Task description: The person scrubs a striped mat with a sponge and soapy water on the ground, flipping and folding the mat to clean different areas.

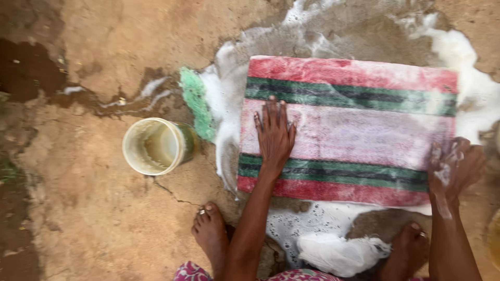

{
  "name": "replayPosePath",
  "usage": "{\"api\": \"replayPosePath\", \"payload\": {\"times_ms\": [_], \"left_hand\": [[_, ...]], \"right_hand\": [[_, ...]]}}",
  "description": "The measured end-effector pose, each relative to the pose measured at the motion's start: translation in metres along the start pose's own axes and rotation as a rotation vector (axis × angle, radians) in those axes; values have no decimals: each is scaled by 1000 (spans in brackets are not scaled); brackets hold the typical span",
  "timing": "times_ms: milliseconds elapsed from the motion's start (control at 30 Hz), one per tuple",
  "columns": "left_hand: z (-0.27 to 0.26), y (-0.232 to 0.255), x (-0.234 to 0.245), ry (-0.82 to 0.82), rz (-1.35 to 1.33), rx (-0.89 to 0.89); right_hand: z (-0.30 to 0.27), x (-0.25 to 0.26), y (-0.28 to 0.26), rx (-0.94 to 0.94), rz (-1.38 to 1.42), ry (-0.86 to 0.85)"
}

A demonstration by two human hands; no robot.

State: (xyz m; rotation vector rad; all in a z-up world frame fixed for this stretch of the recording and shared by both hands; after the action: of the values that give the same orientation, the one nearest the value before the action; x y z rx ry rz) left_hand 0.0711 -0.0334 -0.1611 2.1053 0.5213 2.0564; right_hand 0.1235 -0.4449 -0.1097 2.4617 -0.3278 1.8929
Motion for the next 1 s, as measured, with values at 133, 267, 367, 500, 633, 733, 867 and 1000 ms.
{"api": "replayPosePath", "payload": {"times_ms": [133,267,367,500,633,733,867,1000], "left_hand": [[66,-35,33,161,92,199],[129,-40,53,66,61,372],[137,-36,42,88,30,357],[115,-11,-2,-16,-7,75],[-1,69,-30,-58,120,-394],[42,36,-37,-113,220,-499],[164,-27,-20,-57,297,-85],[134,8,-26,-73,210,-263]], "right_hand": [[-58,-50,-63,53,214,-3],[-55,-106,-132,274,231,91],[-38,-124,-178,481,155,150],[-35,-118,-198,518,291,-25],[-39,-98,-194,550,331,46],[-37,-98,-194,545,334,75],[-38,-104,-194,526,269,80],[-34,-97,-199,524,279,92]]}}
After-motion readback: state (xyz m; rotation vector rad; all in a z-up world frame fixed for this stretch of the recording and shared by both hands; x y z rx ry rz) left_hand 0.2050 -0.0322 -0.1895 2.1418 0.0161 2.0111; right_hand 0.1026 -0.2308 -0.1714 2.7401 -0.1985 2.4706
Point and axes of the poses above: each hand's wrist, its own z-axis towards the middle knuckle, its own x-axis out of the back of the hand, y = z × x, the point moved 5 cm from there along z, towards the middle knuckle, and after that the axes turned 12 degrees about -y, right-handed, at the moved point
